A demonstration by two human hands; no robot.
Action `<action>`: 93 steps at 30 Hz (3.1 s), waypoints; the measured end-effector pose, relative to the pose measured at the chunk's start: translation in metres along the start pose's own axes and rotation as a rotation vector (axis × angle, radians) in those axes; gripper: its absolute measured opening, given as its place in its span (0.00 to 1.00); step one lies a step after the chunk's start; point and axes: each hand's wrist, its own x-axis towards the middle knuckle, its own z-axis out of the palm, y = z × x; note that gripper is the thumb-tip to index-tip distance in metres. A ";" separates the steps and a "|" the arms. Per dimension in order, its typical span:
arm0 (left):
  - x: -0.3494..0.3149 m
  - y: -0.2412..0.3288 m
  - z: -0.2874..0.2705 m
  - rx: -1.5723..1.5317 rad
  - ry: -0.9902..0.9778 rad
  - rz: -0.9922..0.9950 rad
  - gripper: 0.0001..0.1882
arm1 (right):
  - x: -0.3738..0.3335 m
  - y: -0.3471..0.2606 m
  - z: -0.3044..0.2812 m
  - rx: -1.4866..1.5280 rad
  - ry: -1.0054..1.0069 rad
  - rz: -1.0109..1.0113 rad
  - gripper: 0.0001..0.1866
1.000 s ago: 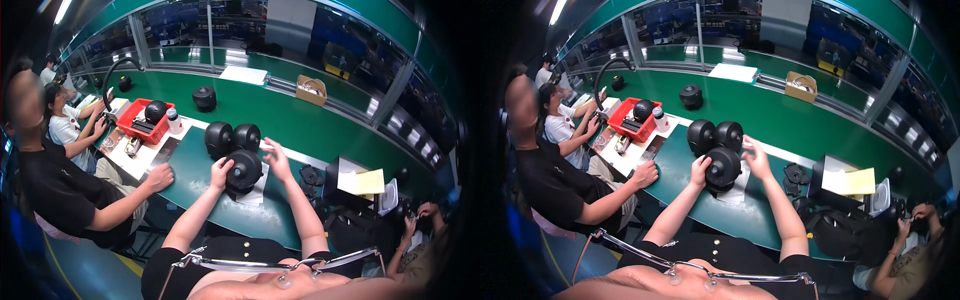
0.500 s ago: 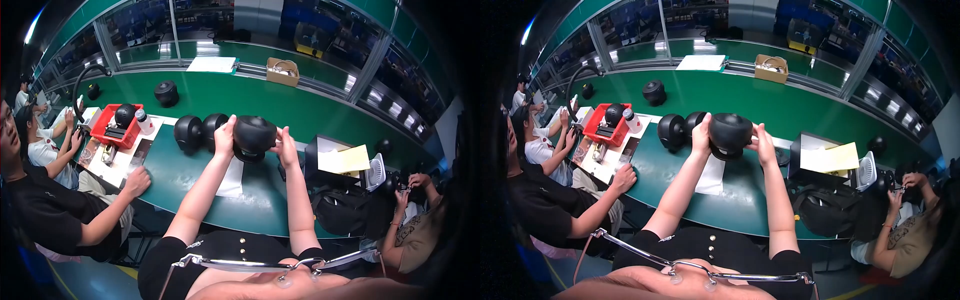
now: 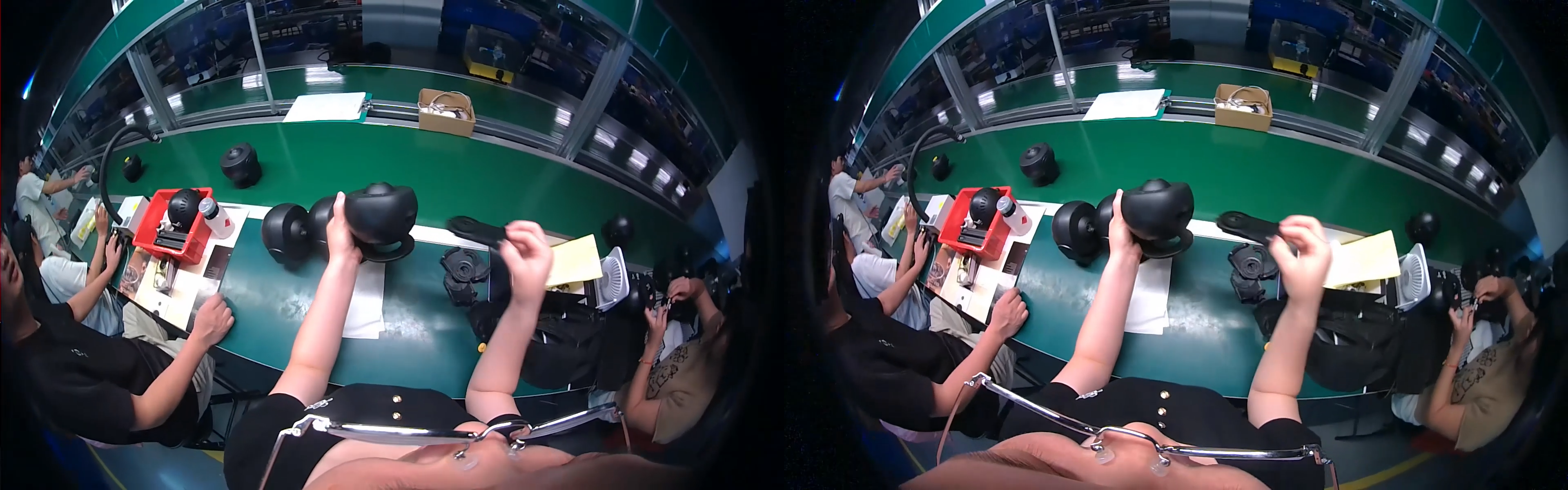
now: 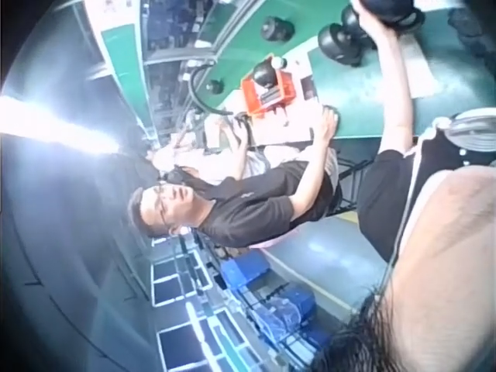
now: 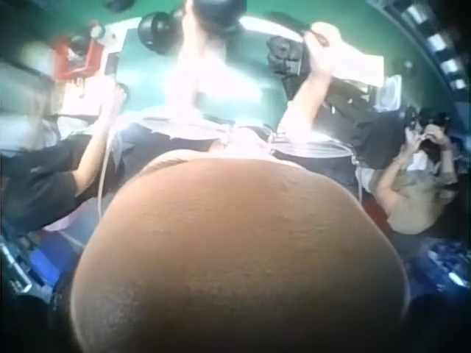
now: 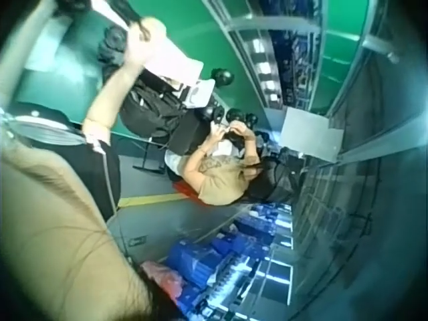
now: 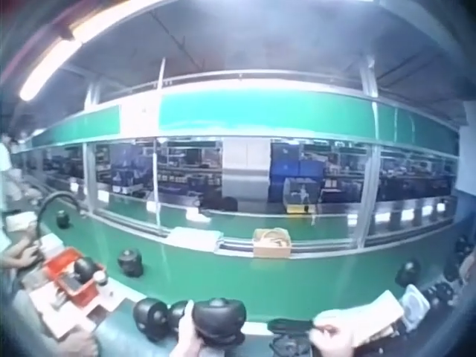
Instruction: Inspecting and wiping black spherical components on an assembly line.
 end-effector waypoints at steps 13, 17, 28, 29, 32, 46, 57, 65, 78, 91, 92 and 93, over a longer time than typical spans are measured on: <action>-0.009 -0.028 0.006 -0.008 -0.079 -0.205 0.26 | -0.005 0.028 0.057 0.093 -0.259 0.153 0.10; -0.016 -0.039 0.012 -0.071 -0.157 -0.583 0.25 | -0.001 0.051 0.057 0.180 -0.298 0.203 0.50; -0.029 -0.025 0.026 0.708 -0.710 0.311 0.45 | -0.016 0.091 0.077 1.038 -0.112 0.658 0.25; -0.031 -0.024 0.027 0.707 -0.705 0.311 0.45 | -0.017 0.090 0.078 1.036 -0.114 0.662 0.25; -0.031 -0.022 0.029 0.616 -0.598 0.245 0.41 | -0.019 0.085 0.079 0.959 -0.081 0.683 0.26; -0.038 -0.013 0.035 0.943 -0.643 0.624 0.49 | -0.019 0.065 0.082 0.985 -0.227 0.669 0.27; -0.040 -0.014 0.027 0.736 -0.640 0.491 0.38 | -0.018 0.063 0.084 0.934 -0.183 0.736 0.24; -0.036 -0.021 0.025 0.393 -0.516 0.336 0.21 | -0.022 0.076 0.088 0.915 -0.145 0.800 0.25; -0.049 0.000 0.037 1.083 -0.347 0.498 0.32 | -0.019 0.059 0.089 0.292 -0.108 0.401 0.29; -0.008 -0.038 -0.017 -0.097 -0.100 -0.235 0.20 | -0.026 0.059 0.098 0.565 -0.266 0.304 0.54; -0.016 -0.028 -0.011 0.122 -0.134 -0.169 0.21 | -0.024 0.056 0.095 0.605 -0.247 0.357 0.51; -0.031 -0.009 0.000 0.338 -0.182 -0.181 0.23 | -0.022 0.056 0.090 0.567 -0.245 0.325 0.51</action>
